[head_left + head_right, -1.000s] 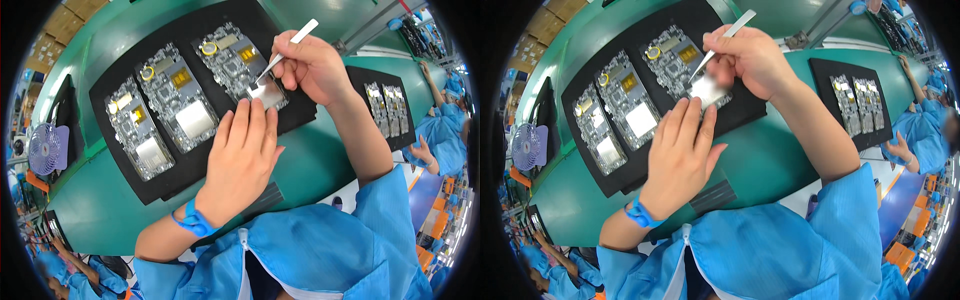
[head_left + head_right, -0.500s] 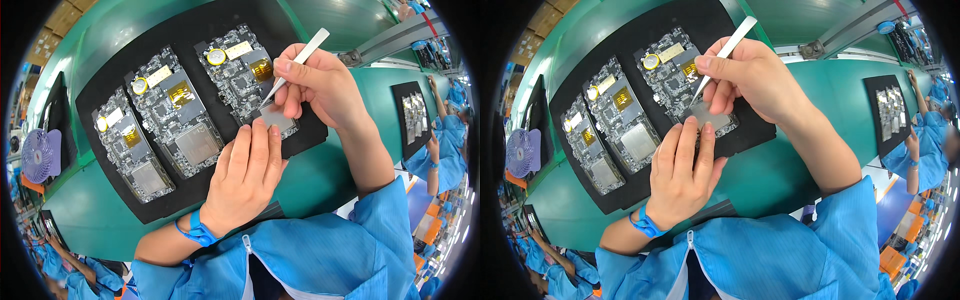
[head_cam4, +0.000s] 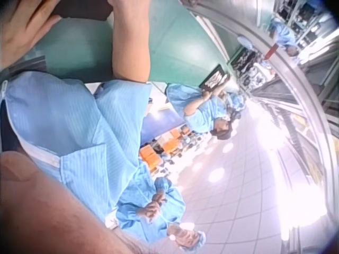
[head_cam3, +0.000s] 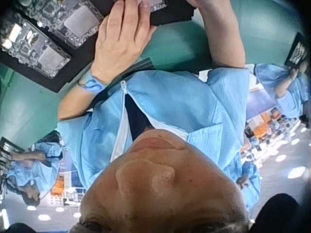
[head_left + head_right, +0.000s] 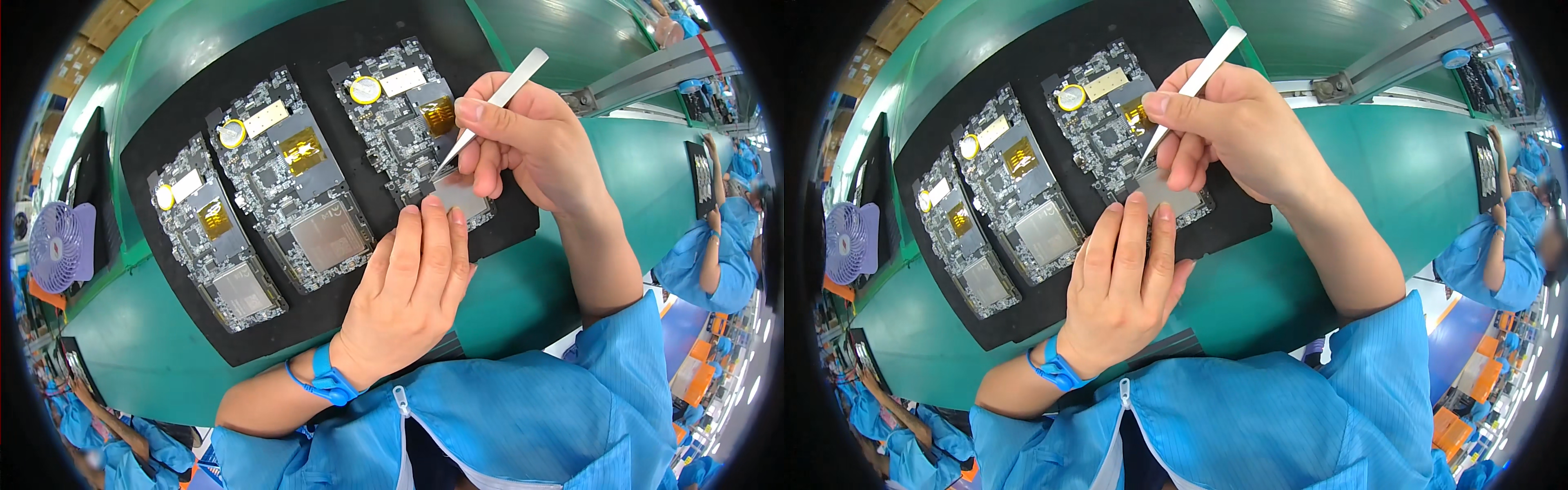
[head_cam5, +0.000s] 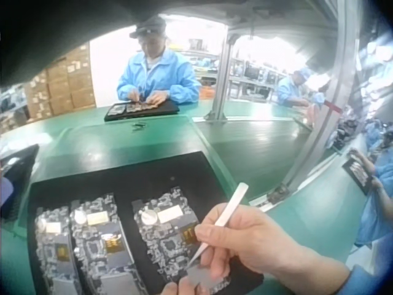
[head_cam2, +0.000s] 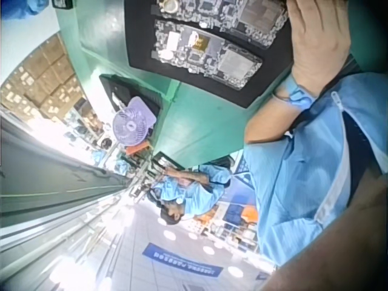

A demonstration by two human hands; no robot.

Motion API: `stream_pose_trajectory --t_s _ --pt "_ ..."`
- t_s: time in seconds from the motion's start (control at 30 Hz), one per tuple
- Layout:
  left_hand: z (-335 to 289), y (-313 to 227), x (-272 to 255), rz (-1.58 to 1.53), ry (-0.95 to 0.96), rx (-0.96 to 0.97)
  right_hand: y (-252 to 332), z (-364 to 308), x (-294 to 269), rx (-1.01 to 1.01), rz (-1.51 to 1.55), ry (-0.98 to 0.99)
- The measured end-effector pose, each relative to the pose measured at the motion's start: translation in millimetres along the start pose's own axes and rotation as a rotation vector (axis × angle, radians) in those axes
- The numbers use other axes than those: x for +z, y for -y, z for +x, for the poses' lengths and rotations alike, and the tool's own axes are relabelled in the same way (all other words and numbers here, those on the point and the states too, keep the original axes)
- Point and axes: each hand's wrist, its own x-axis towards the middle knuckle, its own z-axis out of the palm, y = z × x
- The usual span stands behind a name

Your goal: The person uses tweezers to place small black rectangular components onto circuit boards arranged on a black mat. They repeatedly pick up components from a nearby stack and position them precisely on the boards, occasionally adjusting the mat or boards to access different areas.

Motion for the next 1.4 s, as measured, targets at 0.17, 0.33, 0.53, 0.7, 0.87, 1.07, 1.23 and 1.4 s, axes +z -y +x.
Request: stream_pose_trajectory --t_s 0.17,0.33,0.53,0.7,0.87,1.07,1.23,1.4 --pt "-1.1 -1.2 -0.3 -0.059 0.007 -0.007 1.1 -0.7 0.1 -0.006 -0.005 -0.006" --pt "1.1 0.0 1.4 -0.097 -0.026 -0.032 2.9 -0.3 1.6 0.002 -0.020 0.002" --pt "7.5 2.2 3.3 -0.042 -0.096 -0.014 -1.4 -1.6 2.2 -0.039 -0.077 -0.012" --pt "4.7 0.0 -0.7 -0.063 -0.002 0.000 -14.1 -15.9 2.7 -0.306 -0.127 -0.043" --pt "0.9 -3.2 -0.9 -0.064 -0.008 -0.021 -42.4 -29.6 -0.7 -0.574 -0.051 0.006" --pt "1.3 -2.0 -0.2 -0.051 -0.039 -0.006 -54.7 -31.9 7.6 -0.727 -0.235 -0.023" --pt "1.9 -2.7 1.7 -0.040 -0.058 0.000 -54.4 -29.1 7.0 -0.800 -0.348 -0.042" --pt "1.7 -1.9 2.3 -0.030 -0.059 0.008 -48.3 -31.9 8.2 -0.786 -0.473 -0.068"
